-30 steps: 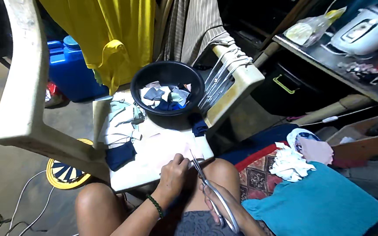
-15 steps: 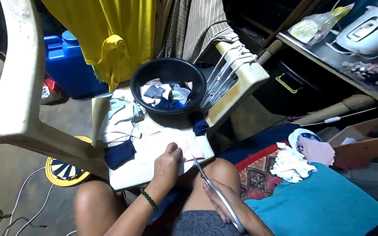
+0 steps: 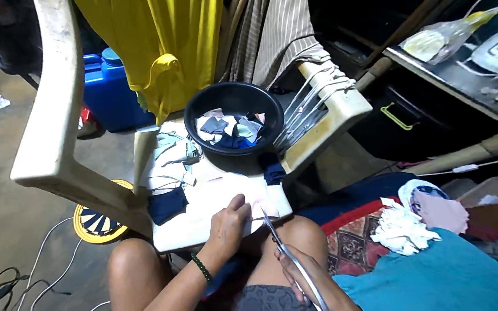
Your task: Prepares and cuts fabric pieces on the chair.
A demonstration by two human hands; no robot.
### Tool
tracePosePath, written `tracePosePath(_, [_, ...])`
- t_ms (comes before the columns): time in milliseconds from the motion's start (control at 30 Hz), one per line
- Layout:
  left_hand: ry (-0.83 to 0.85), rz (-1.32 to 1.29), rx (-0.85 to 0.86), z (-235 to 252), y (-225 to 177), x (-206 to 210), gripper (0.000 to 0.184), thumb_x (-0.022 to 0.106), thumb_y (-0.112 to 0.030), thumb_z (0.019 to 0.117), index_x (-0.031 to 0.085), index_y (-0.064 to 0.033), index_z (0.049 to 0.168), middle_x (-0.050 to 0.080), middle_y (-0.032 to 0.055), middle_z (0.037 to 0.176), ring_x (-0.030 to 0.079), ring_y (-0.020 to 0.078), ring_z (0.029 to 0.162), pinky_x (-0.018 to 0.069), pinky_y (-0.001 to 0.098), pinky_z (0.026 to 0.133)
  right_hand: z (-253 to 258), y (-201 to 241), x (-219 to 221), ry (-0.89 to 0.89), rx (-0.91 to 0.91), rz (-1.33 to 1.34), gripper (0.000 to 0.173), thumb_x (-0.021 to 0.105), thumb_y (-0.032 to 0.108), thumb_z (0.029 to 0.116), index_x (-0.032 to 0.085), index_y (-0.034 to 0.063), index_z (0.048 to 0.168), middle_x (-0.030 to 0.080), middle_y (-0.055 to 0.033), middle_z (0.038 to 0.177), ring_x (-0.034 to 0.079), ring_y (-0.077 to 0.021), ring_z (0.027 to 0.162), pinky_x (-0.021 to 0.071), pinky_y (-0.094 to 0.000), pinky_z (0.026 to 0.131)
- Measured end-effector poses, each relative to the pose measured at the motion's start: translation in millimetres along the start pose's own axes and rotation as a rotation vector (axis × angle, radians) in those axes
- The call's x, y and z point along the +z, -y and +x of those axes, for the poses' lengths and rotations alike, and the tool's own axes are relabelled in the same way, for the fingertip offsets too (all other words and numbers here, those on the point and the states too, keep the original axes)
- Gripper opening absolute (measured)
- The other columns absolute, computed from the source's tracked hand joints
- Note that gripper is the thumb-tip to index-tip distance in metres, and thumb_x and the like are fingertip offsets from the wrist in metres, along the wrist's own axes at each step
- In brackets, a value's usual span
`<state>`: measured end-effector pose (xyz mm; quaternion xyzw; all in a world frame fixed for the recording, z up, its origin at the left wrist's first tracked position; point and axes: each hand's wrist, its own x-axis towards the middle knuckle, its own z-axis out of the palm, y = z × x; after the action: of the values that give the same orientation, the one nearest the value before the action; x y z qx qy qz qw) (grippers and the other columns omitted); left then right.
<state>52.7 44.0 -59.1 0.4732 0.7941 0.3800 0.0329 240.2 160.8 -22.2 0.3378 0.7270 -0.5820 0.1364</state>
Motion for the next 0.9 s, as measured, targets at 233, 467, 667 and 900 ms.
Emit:
tracePosePath(233, [0.008, -0.009, -0.014, 0, 0, -1, 0.018, 0.069, -0.007, 0.0918, 0.078, -0.0027, 0.107, 0.067, 0.021, 0.131, 0.076, 0.0342, 0.083, 0.0608, 0.0472, 0.065, 4, -5, 4, -0.013, -0.014, 0.014, 0.061, 0.048, 0.065, 0.0958, 0.057, 0.0072, 0.113, 0.048, 0.0062, 0.064, 0.049, -0.0061, 0.046, 0.0458, -0.023, 0.045])
tracePosePath(467, [0.028, -0.012, -0.024, 0, 1, -3, 0.019, 0.07, -0.009, 0.0923, 0.078, -0.0032, 0.109, 0.067, 0.0208, 0.132, 0.075, 0.0343, 0.084, 0.0606, 0.0471, 0.066, 1, 1, 10, -0.07, 0.001, -0.066, 0.054, 0.046, 0.055, 0.1025, 0.059, 0.003, 0.11, 0.048, 0.0037, 0.065, 0.048, -0.0067, 0.048, 0.0448, -0.0232, 0.048])
tracePosePath(667, [0.014, -0.006, -0.02, 1, 1, -2, 0.02, 0.072, -0.009, 0.0908, 0.078, -0.0027, 0.109, 0.067, 0.0206, 0.132, 0.076, 0.0341, 0.085, 0.0608, 0.0471, 0.067, 3, -1, 16, -0.137, 0.015, -0.034, 0.044, 0.053, 0.047, 0.1035, 0.06, 0.0032, 0.103, 0.048, 0.0039, 0.064, 0.047, -0.0059, 0.048, 0.0424, -0.0224, 0.047])
tracePosePath(900, [0.012, -0.018, -0.017, 0, 1, -3, 0.021, 0.073, -0.009, 0.0898, 0.077, -0.001, 0.109, 0.068, 0.0199, 0.131, 0.076, 0.0331, 0.088, 0.061, 0.0464, 0.067, 3, 1, 19, -0.135, 0.059, 0.145, 0.029, 0.059, 0.035, 0.103, 0.057, 0.0068, 0.095, 0.045, 0.0058, 0.054, 0.044, -0.0033, 0.04, 0.0387, -0.0186, 0.04])
